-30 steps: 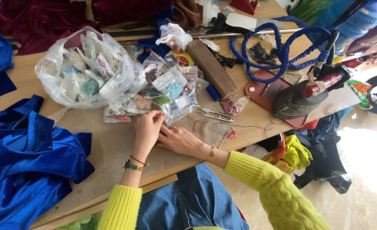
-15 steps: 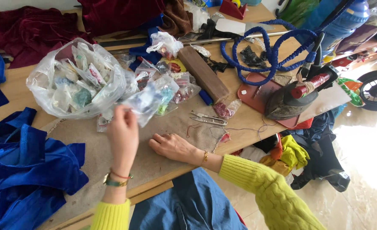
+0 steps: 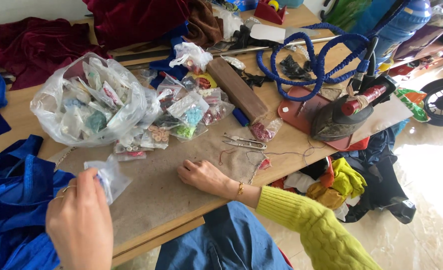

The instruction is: Sorting through small bags of beads and trimmings while organizing fabric on a workbench

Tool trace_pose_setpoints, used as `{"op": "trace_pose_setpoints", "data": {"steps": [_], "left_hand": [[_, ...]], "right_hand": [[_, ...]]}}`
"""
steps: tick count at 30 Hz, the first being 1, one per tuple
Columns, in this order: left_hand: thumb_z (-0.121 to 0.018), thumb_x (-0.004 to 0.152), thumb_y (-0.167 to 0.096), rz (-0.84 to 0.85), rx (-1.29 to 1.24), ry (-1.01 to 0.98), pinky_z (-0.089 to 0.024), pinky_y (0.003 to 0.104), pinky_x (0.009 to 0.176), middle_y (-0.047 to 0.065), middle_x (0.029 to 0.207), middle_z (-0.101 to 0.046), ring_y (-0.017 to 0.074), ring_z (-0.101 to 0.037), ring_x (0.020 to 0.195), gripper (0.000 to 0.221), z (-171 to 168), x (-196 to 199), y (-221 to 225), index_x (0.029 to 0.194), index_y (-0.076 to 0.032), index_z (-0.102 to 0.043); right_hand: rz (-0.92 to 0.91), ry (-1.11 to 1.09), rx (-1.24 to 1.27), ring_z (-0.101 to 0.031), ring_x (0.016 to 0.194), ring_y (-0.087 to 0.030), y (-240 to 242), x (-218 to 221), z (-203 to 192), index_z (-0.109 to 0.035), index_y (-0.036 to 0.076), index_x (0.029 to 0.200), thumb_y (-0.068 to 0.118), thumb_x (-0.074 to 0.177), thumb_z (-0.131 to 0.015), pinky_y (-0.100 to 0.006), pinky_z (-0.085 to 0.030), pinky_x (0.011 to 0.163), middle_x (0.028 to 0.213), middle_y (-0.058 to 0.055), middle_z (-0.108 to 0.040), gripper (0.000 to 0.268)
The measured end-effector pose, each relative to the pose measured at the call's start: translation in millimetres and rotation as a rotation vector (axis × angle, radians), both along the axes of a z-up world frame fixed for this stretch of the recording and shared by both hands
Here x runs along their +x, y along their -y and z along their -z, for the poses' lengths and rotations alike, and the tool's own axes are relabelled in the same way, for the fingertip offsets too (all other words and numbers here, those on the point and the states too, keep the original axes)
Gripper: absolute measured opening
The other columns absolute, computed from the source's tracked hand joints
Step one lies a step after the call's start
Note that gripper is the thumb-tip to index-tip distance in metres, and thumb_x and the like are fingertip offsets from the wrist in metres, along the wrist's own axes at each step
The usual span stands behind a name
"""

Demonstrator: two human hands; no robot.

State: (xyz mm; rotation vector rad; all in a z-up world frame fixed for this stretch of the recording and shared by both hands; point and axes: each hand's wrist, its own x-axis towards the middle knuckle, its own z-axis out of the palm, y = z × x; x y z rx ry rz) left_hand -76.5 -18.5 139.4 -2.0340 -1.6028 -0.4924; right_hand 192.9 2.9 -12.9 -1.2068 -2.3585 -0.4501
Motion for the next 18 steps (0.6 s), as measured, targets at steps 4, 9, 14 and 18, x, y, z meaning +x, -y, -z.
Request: {"op": "trace_pose_setpoints", "data": {"steps": [4,9,14,18], "left_hand": [[-0.071,0.106,-0.024,-0.007,0.08,-0.211,-0.049,0.031,0.075,-0.007,0.089,-0.063,0.0178,-0.066,0.086,0.011,-2,-11,7,0.1,-0.031,-0.065],[-0.061,0.097,-0.025,0.002,0.026,-0.293,-0.047,0.033,0.076,-0.007,0.101,-0.067,0.0167,-0.063,0.088,0.009,9,15,9,0.103,-0.027,-0.068],[-0.067,0.094,-0.017,0.308,-0.225,-0.095,-0.056,0.02,0.046,0.013,0.12,-0.068,0.0107,-0.069,0.059,0.025,67,60,-9,0.117,-0.006,-0.065],[-0.077,0.084,-0.022,0.248,-0.202,0.052,-0.062,0.032,0.06,-0.003,0.093,-0.07,0.019,-0.076,0.066,0.028,104,89,-29,0.108,-0.017,-0.064]], "right_hand": [[-0.037,-0.046,-0.048,-0.057,0.054,-0.022,-1,0,1,-0.05,0.009,0.087,0.015,0.104,-0.057,-0.036,-0.047,0.049,0.078,-0.006,-0.053,0.02],[-0.057,-0.095,-0.128,-0.06,0.06,-0.026,-9,3,7,-0.051,0.008,0.089,0.017,0.104,-0.057,-0.039,-0.05,0.054,0.075,-0.006,-0.057,0.019],[0.041,-0.655,-0.547,-0.054,0.064,-0.019,-19,12,7,-0.051,0.011,0.086,0.015,0.101,-0.058,-0.036,-0.044,0.063,0.072,-0.008,-0.059,0.017],[0.092,-1.256,-0.741,-0.046,0.059,-0.006,-54,34,22,-0.06,0.012,0.087,0.02,0.104,-0.055,-0.022,-0.04,0.052,0.068,0.007,-0.049,0.02]]}}
